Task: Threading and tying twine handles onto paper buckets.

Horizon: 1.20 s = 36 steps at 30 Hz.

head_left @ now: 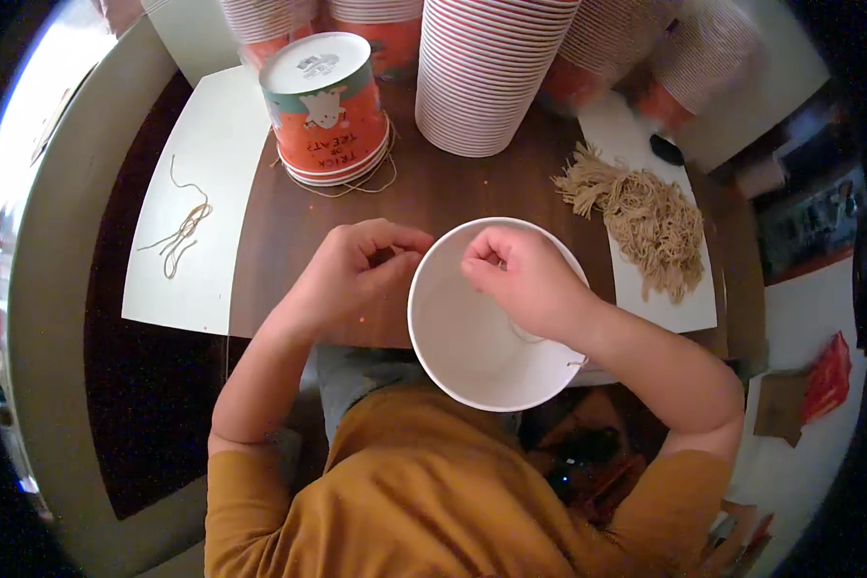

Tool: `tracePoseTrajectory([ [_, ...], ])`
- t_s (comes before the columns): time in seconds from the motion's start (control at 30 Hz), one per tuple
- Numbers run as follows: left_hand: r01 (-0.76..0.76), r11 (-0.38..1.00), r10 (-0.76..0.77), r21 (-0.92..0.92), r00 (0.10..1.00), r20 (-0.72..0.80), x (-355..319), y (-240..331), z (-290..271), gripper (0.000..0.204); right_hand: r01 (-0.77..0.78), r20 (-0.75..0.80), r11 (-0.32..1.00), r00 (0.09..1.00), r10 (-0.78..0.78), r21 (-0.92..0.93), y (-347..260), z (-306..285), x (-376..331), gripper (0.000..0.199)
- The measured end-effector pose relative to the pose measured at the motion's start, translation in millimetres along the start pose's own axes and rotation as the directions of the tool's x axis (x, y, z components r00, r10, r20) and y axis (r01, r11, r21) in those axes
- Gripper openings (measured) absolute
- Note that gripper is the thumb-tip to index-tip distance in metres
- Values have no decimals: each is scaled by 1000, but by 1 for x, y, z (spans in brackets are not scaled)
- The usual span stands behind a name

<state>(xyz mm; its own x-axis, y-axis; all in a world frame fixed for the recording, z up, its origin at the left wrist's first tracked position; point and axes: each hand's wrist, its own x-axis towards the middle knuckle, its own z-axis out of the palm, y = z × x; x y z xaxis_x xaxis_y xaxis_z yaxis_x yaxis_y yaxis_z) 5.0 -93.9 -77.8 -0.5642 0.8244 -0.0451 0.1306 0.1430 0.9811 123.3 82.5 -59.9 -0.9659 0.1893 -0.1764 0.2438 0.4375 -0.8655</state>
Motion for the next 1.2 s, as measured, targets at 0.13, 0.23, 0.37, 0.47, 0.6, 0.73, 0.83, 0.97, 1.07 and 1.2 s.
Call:
tracePoseTrajectory([
  [0.13,-58,996,57,67,998,11,-1,-2,3,19,5,-47,1000,999,-4,11,-2,6,-1,12],
  [0.23,-103,992,103,68,995,2,0,-6,1,20,26,-63,999,998,-25,21,-2,8,3,12],
  [0.37,-94,996,94,-3,996,3,1,-6,1,20,18,-95,1000,995,-19,-16,0,12,9,14],
  [0.47,-113,992,113,57,994,6,1,-8,1,20,59,-128,998,990,-59,-8,2,16,10,15],
  [0.6,-114,988,113,108,993,19,0,-4,0,20,46,-140,999,989,-45,6,0,17,9,15],
  [0.73,-200,973,201,111,980,9,2,-9,0,18,66,-132,997,989,-60,38,-4,18,10,15],
  [0.83,-243,947,248,210,969,3,3,-6,0,15,-1,-47,999,999,4,53,-10,17,10,12],
  [0.97,-266,892,284,366,959,4,2,4,0,8,34,-87,993,996,-24,116,-1,18,14,13],
  [1.07,-137,984,156,114,973,-171,0,-13,0,8,11,-30,990,1000,-7,140,-9,11,15,12],
  [1.2,-182,897,93,-404,969,-230,1,-26,-16,8,48,22,987,999,-45,-156,-22,-7,9,14],
])
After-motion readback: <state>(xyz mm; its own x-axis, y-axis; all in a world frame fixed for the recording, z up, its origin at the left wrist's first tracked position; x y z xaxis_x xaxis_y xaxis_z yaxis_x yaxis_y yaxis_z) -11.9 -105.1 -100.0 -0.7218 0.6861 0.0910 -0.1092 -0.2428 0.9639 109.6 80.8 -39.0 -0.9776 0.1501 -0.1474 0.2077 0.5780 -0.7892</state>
